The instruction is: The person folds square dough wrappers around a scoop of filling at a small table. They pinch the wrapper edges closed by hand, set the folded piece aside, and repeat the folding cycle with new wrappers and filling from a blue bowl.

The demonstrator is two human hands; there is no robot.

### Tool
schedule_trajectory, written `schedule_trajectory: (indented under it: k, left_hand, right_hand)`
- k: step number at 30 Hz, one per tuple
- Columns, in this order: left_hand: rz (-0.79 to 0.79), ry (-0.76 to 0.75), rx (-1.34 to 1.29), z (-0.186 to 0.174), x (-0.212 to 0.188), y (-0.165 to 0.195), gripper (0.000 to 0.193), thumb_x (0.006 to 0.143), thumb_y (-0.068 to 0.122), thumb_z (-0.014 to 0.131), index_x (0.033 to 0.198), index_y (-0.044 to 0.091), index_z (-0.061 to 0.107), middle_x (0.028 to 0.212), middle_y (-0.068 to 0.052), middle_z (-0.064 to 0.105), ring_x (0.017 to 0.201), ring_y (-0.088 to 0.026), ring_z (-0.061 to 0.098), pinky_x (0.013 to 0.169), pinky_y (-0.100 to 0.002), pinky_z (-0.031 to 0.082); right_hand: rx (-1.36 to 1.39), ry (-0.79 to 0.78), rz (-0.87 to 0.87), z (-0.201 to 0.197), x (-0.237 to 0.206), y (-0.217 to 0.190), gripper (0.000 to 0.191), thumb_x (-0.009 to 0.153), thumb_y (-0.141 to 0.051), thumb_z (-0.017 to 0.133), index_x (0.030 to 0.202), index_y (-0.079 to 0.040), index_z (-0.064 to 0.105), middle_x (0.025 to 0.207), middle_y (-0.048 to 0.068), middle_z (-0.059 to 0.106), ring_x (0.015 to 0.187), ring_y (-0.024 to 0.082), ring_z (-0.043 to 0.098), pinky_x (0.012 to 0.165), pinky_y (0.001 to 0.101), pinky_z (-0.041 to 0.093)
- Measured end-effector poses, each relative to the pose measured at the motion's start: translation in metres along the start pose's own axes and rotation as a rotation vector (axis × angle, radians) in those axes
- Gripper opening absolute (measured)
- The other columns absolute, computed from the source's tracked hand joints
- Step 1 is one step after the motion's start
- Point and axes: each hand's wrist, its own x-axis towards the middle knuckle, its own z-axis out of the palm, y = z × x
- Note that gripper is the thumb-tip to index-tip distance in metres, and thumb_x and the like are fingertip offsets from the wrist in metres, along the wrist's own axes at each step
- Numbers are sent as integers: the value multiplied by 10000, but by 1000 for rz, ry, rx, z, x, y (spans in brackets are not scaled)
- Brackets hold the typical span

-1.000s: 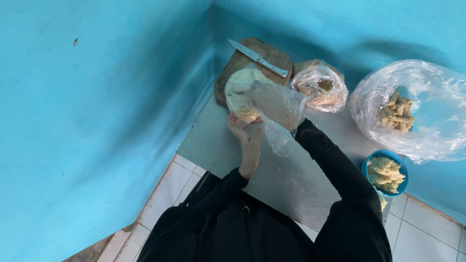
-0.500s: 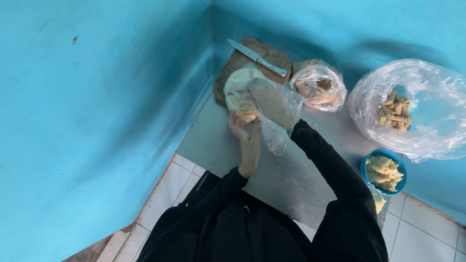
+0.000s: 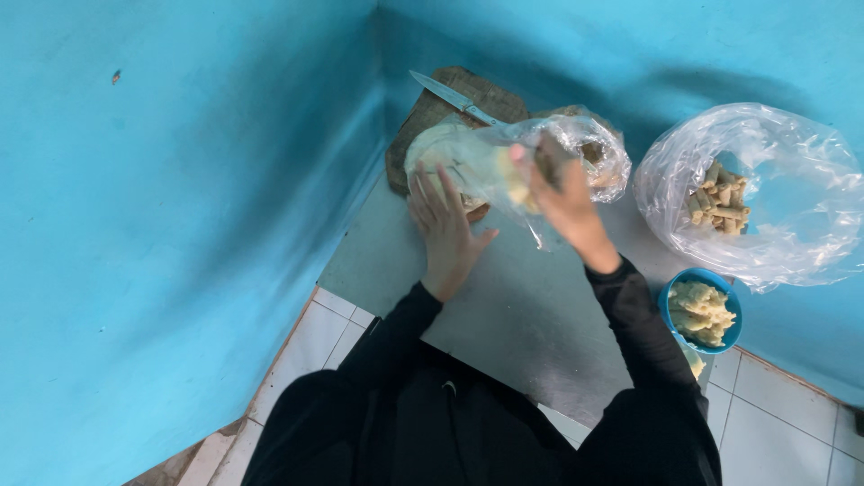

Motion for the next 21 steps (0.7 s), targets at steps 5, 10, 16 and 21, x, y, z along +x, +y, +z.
schedule_trajectory:
  k: [5,10,16,21]
  left_hand:
    - [214,94,159,9,47,-14,1234,754,402,879,1623,-48,128,1675,-335,78,1576,-506,121,1253,-651,180]
    - [297,39,134,29,80,-28,607,1034,339,639,1533,32,481,1495,-220,508,1471,-406,406,1254,-584,246]
    - [169,-274,-397,37,105,-37,305,1055,261,528,1148,22,692,1100,-183,709,1041,-370,664,1037,-434,440]
    - [187,-440,-624,36,115,-37,277,979,204,579,1163,7,640,1062,-187,733,985,-354,723,875,-416,536]
  right_hand:
    - [672,159,-75,-47,-27,-3,133,970,-88,705,988,-45,580,953,68,655,908,138,718,846,312,639]
    - [468,276,-243,-69,-43,7,244,981,55,654,1139,-103,556,1096,46,663,929,183,755,790,345,651]
    - [-698,-62,-466,-25,-49,21,597,925,-139,735,1472,-282,545,1109,148,698,850,272,742,734,362,591]
    - [-1343,186,-780,12,-3,28,783,803,-69,681,1537,-303,543,1218,151,652,969,244,727,752,308,622]
